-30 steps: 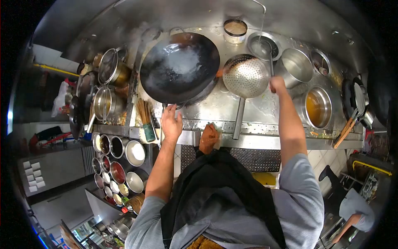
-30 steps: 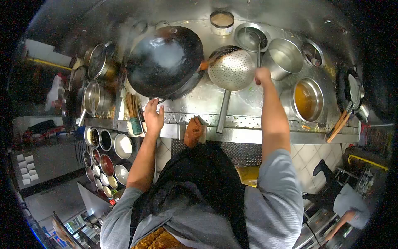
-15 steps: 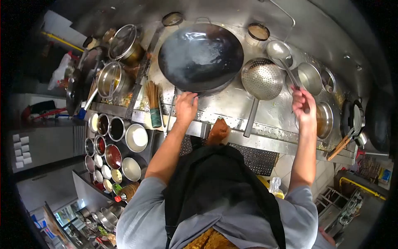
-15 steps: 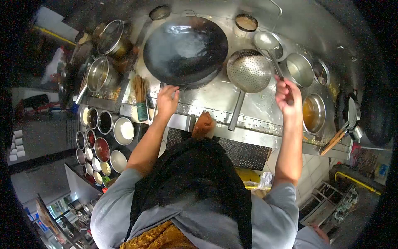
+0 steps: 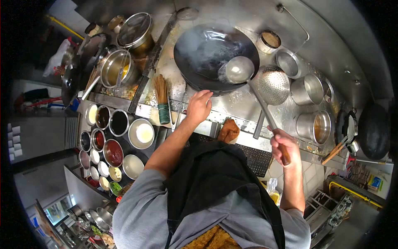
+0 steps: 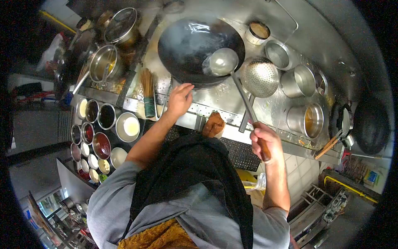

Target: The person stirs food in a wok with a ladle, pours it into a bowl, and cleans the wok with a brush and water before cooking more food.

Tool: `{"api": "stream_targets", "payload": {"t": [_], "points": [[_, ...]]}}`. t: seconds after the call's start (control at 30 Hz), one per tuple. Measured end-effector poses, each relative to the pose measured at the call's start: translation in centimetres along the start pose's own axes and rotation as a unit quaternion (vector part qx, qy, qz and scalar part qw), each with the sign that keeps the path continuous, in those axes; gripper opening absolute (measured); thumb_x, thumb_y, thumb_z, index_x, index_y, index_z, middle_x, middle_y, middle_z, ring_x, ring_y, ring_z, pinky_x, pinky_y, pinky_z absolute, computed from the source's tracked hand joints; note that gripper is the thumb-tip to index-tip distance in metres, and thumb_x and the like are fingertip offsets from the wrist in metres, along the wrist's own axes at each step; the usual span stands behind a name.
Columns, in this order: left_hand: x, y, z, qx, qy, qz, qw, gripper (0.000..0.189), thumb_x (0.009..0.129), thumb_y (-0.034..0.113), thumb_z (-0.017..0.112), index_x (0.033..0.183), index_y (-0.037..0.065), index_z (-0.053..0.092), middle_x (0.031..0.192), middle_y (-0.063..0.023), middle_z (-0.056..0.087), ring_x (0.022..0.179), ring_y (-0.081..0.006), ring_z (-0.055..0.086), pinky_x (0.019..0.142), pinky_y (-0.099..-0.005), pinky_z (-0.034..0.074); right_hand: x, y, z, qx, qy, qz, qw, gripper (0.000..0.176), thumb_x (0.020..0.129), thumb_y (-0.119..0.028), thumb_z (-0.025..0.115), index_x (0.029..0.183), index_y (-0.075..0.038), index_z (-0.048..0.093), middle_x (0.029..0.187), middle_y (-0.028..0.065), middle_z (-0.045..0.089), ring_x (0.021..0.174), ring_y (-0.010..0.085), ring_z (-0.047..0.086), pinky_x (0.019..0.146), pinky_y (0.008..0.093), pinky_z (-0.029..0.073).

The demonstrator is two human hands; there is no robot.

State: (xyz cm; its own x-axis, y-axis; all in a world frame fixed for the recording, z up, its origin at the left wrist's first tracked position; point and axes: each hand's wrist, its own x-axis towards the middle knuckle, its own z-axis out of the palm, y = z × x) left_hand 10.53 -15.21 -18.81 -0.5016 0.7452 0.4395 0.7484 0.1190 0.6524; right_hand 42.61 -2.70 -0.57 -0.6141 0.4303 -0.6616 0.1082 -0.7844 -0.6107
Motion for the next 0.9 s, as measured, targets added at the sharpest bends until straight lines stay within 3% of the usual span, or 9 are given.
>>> {"api": "stream_targets", "payload": {"t": [0.17,0.23,0.3,0.37,0.47,0.6,0.8,0.87,0.9], "points": [[-4.1,-8.0,-4.0,0.097,-0.013,-0.129,0.987,0.033,0.078,0.013,0.067,0.110,0.004,0.069,0.112,-0.0163,0.068,0.104,-0.0361,0.061,0.093,-0.0437,0.049,2.6,3.2,-2.6,-0.261,0.077,-0.096,0.958,0.054,0.089,-0.001,0.057,0.141,0.000,0.042,0.073,0.0049,0.055,0.045,0.0119,0.050,0.038,0.0233,0.042],[-6.2,-10.8,-6.0,0.187,-0.059,-0.249,0.948,0.035,0.079,0.019,0.067,0.111,0.004,0.067,0.108,-0.0189,0.066,0.104,-0.0384,0.060,0.092,-0.0466,0.049,3.2,5.1,-7.0,-0.481,0.300,-0.257,0.783,0.052,0.090,-0.002,0.057,0.141,-0.004,0.046,0.075,0.0072,0.059,0.054,0.0139,0.058,0.042,0.0312,0.047],[-7.6,-13.9,-7.1,0.259,-0.195,-0.365,0.873,0.061,0.081,0.032,0.069,0.134,0.006,0.051,0.122,-0.0230,0.056,0.112,-0.0424,0.055,0.094,-0.0498,0.049,4.2,6.3,-13.8,-0.485,0.423,-0.326,0.693,0.044,0.091,-0.006,0.058,0.134,-0.005,0.048,0.077,0.0088,0.061,0.059,0.0167,0.061,0.050,0.0342,0.049],[-7.2,-12.9,-7.8,0.271,-0.197,-0.406,0.850,0.078,0.082,0.038,0.070,0.146,0.009,0.038,0.123,-0.0242,0.056,0.112,-0.0439,0.057,0.095,-0.0491,0.049,3.1,4.3,-14.4,-0.351,0.500,-0.202,0.765,0.035,0.090,-0.008,0.059,0.122,-0.002,0.048,0.076,0.0111,0.060,0.058,0.0205,0.060,0.054,0.0366,0.050],[-7.2,-14.1,-7.5,0.226,-0.252,-0.472,0.814,0.089,0.082,0.041,0.070,0.153,0.010,0.025,0.125,-0.0255,0.056,0.112,-0.0434,0.059,0.098,-0.0473,0.049,5.1,5.1,-30.9,-0.422,0.612,-0.262,0.616,0.022,0.092,-0.013,0.057,0.108,-0.001,0.048,0.069,0.0129,0.056,0.046,0.0226,0.055,0.045,0.0392,0.046],[-7.4,-14.5,-7.4,0.193,-0.221,-0.484,0.824,0.084,0.081,0.034,0.070,0.151,0.009,0.030,0.127,-0.0275,0.056,0.110,-0.0418,0.062,0.097,-0.0450,0.049,3.2,3.8,-30.4,-0.283,0.627,-0.236,0.686,0.015,0.095,-0.017,0.056,0.097,-0.005,0.047,0.064,0.0109,0.055,0.042,0.0201,0.052,0.039,0.0364,0.042],[-4.7,-12.5,-9.1,-0.095,0.088,-0.387,0.913,0.080,0.078,0.024,0.077,0.142,-0.004,0.038,0.121,-0.0233,0.060,0.107,-0.0300,0.061,0.095,-0.0363,0.047,3.5,5.4,-39.7,-0.271,0.575,-0.127,0.762,0.019,0.096,-0.019,0.056,0.104,-0.001,0.055,0.068,0.0127,0.061,0.052,0.0243,0.061,0.049,0.0388,0.052],[-0.4,-7.8,-11.5,-0.110,0.067,-0.274,0.953,0.076,0.081,0.019,0.077,0.145,0.001,0.039,0.117,-0.0150,0.064,0.094,-0.0196,0.065,0.079,-0.0325,0.052,3.5,3.8,-32.0,-0.543,0.734,-0.130,0.386,0.027,0.092,-0.018,0.060,0.109,0.003,0.057,0.084,0.0198,0.066,0.074,0.0310,0.068,0.069,0.0432,0.056],[1.6,-6.6,-12.3,-0.110,0.067,-0.274,0.953,0.076,0.081,0.019,0.077,0.145,0.001,0.039,0.117,-0.0150,0.064,0.094,-0.0196,0.065,0.079,-0.0325,0.052,3.7,2.0,-28.2,-0.543,0.708,-0.210,0.400,0.033,0.089,-0.016,0.062,0.115,0.004,0.057,0.095,0.0230,0.065,0.087,0.0330,0.066,0.080,0.0439,0.053]]}}
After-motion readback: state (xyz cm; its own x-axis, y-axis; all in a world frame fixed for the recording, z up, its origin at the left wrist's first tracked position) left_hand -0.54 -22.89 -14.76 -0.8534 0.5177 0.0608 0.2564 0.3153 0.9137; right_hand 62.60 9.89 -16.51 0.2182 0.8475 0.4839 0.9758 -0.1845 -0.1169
